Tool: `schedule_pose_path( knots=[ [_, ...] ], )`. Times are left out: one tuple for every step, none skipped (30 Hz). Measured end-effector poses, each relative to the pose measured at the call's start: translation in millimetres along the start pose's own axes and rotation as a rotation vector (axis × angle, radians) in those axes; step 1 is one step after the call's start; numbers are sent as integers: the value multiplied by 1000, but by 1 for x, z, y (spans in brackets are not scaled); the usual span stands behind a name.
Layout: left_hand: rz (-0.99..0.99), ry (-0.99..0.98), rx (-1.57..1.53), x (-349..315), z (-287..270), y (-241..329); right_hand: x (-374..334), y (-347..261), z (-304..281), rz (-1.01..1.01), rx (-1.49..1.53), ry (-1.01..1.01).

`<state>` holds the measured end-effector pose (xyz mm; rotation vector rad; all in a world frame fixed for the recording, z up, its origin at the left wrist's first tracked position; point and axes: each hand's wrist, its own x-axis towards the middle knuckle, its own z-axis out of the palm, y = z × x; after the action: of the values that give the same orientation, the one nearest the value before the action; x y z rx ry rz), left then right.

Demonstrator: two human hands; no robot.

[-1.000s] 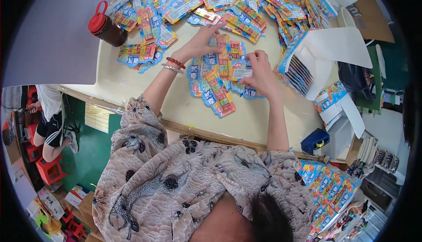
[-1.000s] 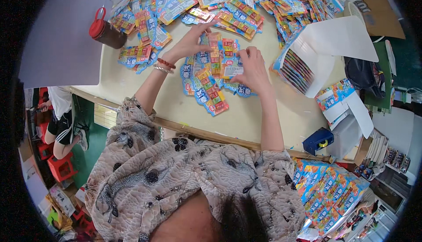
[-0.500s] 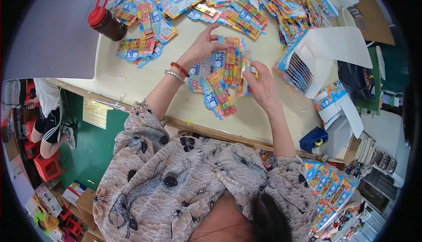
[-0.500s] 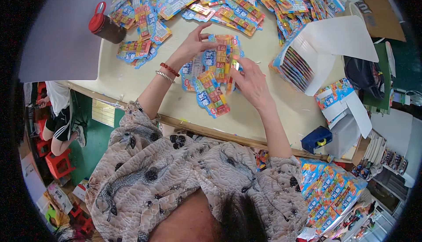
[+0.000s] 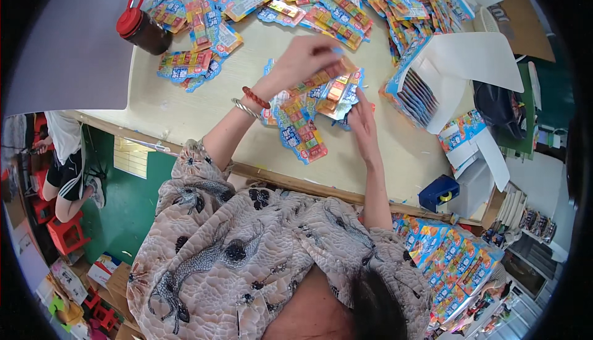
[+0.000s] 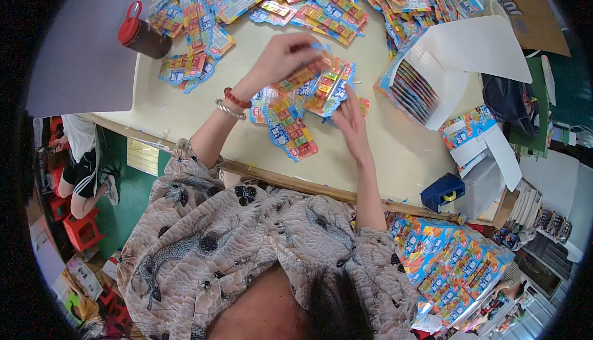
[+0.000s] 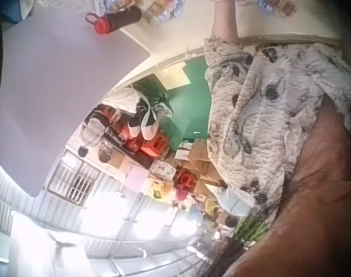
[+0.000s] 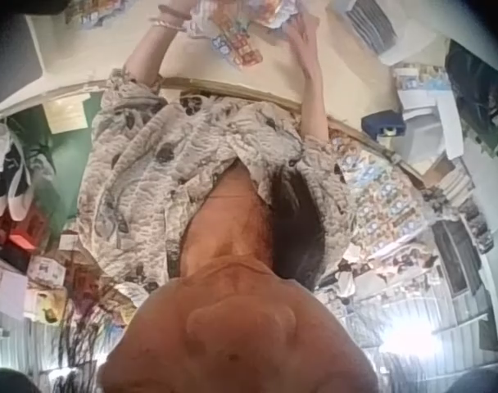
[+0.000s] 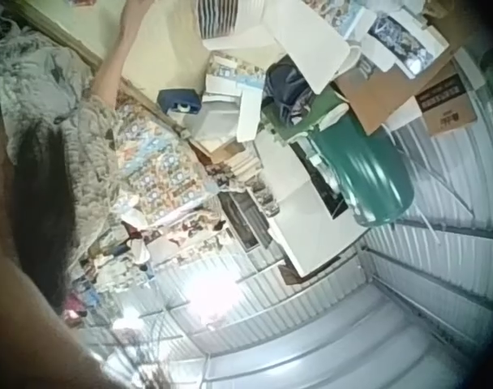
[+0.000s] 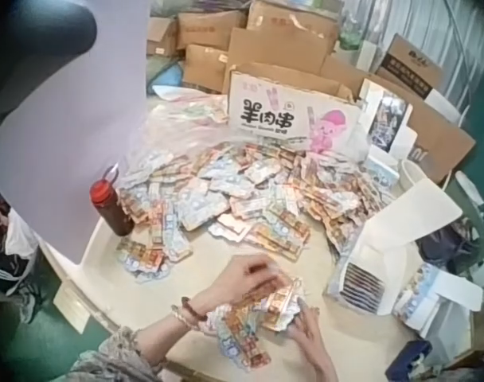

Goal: Sorting small snack packets and packing them into display boxes on a factory workbench.

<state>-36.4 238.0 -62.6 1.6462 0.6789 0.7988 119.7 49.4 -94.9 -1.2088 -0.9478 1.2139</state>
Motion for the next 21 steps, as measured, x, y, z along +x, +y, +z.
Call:
schedule_pose_path(
  knots=[
    [37,-163,52,-7,7,12,4,2,-1,72,-82,136],
    [74,-327,104,-15,15,21,7,4,-2,144,-165,272],
    [72,-329,106,-27,23,28,9,4,-2,145,-162,272],
    [263,-434,369,-38,30,33,12,5,-3,61,-149,297],
    [455,-536,634,-48,38,37,14,7,-4,-22,-137,322],
    [452,-540,634,-59,48,33,13,7,-3,-104,-124,351],
    [564,-452,700,-72,59,23,12,2,1,-98,-118,345],
    [676,-363,763,-84,67,13,9,-7,4,-102,-157,290],
    [670,-395,902,-91,69,19,5,-16,5,-104,-197,248],
    [666,-400,899,-96,70,17,4,-22,6,-98,-195,251],
    [716,-300,952,-101,69,12,2,-28,7,-46,-217,190],
    [768,-200,1001,-105,69,8,1,-31,5,5,-238,132],
    [769,-206,994,-110,68,5,-1,-30,4,9,-239,139],
    [741,-160,1009,-116,65,2,-2,-27,3,24,-275,81],
    [714,-116,1023,-121,62,-1,-3,-26,4,40,-311,24],
    [716,-122,1017,-124,60,-6,-4,-24,8,43,-310,32],
    [665,-58,864,-125,57,-11,-4,-23,15,15,-338,29],
    [610,4,715,-126,51,-17,-4,-20,20,-13,-362,25],
    [551,27,687,-121,43,-14,-6,-20,21,126,-502,25],
    [554,19,682,-115,34,-11,-9,-11,22,129,-500,35],
    [452,-194,788,-109,26,-9,-14,3,21,109,-390,60]
  ],
)
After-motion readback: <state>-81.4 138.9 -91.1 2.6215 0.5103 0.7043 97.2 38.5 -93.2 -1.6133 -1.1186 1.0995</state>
